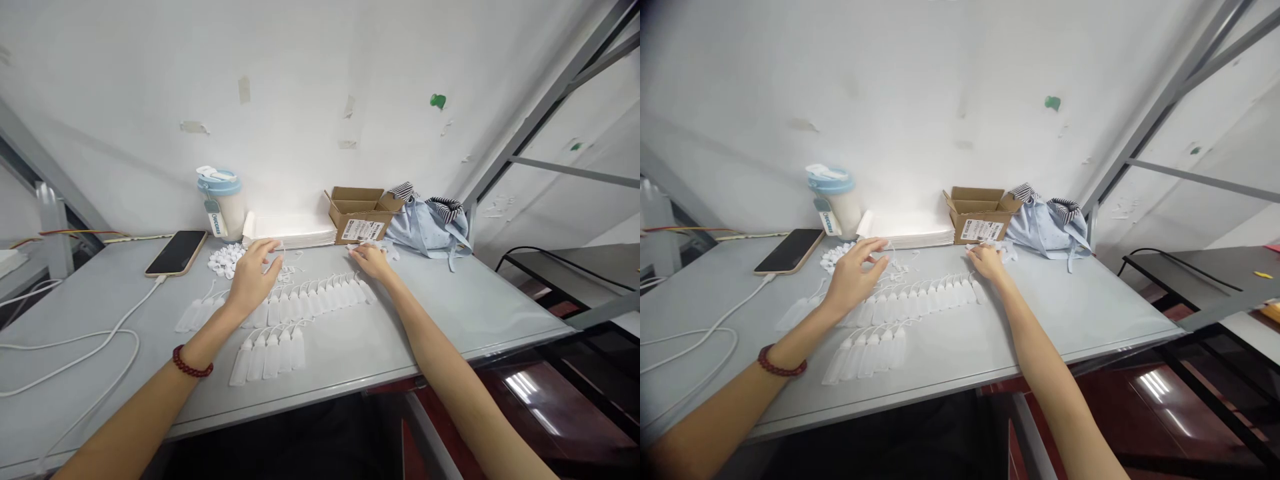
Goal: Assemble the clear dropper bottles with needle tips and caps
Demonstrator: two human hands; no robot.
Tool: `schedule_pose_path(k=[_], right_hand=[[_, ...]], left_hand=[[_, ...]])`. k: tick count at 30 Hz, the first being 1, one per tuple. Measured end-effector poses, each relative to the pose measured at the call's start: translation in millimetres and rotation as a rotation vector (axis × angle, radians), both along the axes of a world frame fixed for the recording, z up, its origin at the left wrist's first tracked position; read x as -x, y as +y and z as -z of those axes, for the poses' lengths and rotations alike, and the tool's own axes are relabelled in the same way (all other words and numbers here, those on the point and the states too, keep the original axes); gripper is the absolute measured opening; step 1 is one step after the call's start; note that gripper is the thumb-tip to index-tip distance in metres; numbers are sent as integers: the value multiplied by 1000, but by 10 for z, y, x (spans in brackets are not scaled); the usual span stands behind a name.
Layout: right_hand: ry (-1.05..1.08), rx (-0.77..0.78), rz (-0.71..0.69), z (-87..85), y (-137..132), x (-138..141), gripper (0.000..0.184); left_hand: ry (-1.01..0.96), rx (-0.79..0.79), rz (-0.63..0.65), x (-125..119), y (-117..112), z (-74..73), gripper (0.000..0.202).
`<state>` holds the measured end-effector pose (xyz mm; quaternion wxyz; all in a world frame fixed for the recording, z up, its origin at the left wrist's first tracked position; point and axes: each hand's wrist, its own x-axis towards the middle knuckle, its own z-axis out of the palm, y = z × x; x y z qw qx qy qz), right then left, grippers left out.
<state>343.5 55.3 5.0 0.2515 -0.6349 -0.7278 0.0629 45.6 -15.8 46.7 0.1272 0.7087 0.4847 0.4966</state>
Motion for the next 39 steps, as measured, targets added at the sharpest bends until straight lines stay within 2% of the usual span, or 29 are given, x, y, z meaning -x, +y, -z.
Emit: schedule_pose_path(k=[4,7,10,14,16,18,22,28,39], right_hand=[[116,-94,-17,-74,-32,46,15],[235,-169,-48,-195,-140,149,7],[339,-199,-109,-321,-305,306,11],[682,-69,-370,-392,-496,522,20],[710,-6,-460,-387,-549,602,23],[648,25,-510,-378,-580,653,22],[563,68,-552,-382,-619,694,19],[600,104,-595,-408,-645,719,19],[682,167,-612,-457,-694,739,24]], left_hand=[[-291,138,4,-1,-6,-32,20],[-387,254,34,-10,-25,-66,21],[-469,363,95,-32,-55,-97,26],[-576,489,196,-91,-125,-140,27],[-662,568,268,-133,-168,-164,27],[-718,625,326,-180,-204,-182,27],[-681,642,385,-253,-235,-166,22],[-634,627,394,-287,-239,-89,21],[-438,487,323,-314,-290,-113,20]])
